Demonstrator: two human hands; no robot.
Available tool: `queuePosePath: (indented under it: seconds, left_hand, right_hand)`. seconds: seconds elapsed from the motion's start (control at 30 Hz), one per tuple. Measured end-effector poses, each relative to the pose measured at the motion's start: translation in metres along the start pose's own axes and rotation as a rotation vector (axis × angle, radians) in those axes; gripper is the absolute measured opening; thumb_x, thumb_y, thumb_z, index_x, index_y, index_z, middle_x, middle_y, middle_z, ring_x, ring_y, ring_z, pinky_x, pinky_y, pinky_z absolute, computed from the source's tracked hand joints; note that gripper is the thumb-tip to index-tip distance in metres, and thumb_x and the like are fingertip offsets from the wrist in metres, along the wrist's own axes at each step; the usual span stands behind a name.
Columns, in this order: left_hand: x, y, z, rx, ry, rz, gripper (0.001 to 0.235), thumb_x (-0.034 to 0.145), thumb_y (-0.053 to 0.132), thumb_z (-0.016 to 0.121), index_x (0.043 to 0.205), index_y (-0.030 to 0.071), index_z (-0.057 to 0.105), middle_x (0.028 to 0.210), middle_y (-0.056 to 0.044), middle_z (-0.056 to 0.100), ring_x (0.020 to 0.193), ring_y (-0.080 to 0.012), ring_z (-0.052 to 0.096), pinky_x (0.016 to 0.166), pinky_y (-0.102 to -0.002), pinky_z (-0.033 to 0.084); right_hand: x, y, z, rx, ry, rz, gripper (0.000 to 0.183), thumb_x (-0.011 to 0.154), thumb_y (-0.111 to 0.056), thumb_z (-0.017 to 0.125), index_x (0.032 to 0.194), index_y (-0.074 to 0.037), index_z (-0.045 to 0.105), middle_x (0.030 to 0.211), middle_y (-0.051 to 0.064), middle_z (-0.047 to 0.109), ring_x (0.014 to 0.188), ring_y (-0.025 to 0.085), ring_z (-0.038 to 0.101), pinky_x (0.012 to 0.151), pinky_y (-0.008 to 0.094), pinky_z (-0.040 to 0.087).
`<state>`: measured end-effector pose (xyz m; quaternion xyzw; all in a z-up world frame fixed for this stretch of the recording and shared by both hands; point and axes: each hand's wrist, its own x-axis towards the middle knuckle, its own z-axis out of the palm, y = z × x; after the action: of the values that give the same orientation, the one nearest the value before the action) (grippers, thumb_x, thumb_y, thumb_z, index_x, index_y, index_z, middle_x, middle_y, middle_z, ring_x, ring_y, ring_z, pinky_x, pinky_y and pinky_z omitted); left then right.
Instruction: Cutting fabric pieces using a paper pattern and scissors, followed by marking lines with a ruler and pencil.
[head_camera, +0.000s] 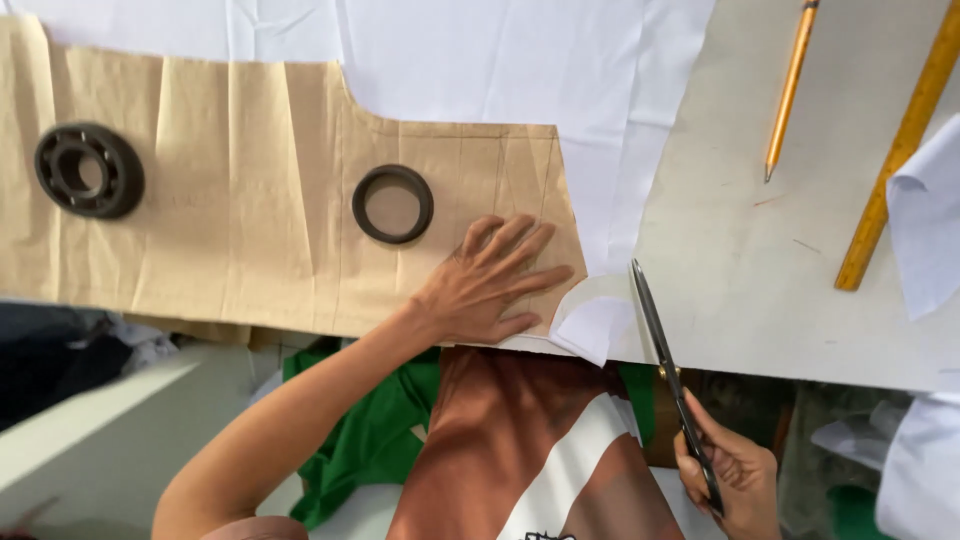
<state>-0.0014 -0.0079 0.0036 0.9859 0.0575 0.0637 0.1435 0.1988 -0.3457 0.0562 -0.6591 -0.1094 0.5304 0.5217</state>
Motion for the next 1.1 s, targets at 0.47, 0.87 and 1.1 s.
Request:
queuePosePath:
  seconds: [0.47, 0.87, 1.1]
  left_hand:
    - [0.03, -0.001, 0.004, -0.278, 0.172, -0.203, 0.031, 0.083, 0.029, 0.068, 0.107, 0.011, 0.061, 0.119, -0.009, 0.056, 0.11, -0.0326, 0.053, 0.087, -0.049, 0.04]
    - [0.039, -0.009, 0.001, -0.152, 0.264, -0.381, 0.071, 0.068, 0.05, 0.085, 0.125, 0.015, 0.06, 0.144, -0.013, 0.048, 0.136, -0.0374, 0.042, 0.106, -0.055, 0.029]
    - [0.036, -0.013, 0.007, -0.165, 0.296, -0.366, 0.071, 0.074, 0.054, 0.083, 0.13, 0.016, 0.06, 0.146, -0.013, 0.048, 0.138, -0.0388, 0.043, 0.107, -0.057, 0.03]
  right_hand:
    - [-0.02, 0.035, 0.042, -0.033, 0.11, 0.039, 0.072, 0.077, 0.007, 0.073, 0.147, -0.001, 0.055, 0.058, 0.009, 0.058, 0.039, 0.011, 0.029, 0.031, 0.023, 0.032]
    - [-0.023, 0.042, 0.042, 0.026, 0.121, 0.095, 0.069, 0.078, 0.003, 0.074, 0.144, -0.002, 0.057, 0.054, 0.004, 0.054, 0.03, 0.009, 0.028, 0.025, 0.022, 0.033]
    - [-0.021, 0.069, 0.038, -0.121, 0.179, 0.004, 0.072, 0.074, -0.002, 0.083, 0.143, -0.001, 0.061, 0.072, 0.002, 0.065, 0.064, 0.011, 0.049, 0.057, 0.022, 0.045]
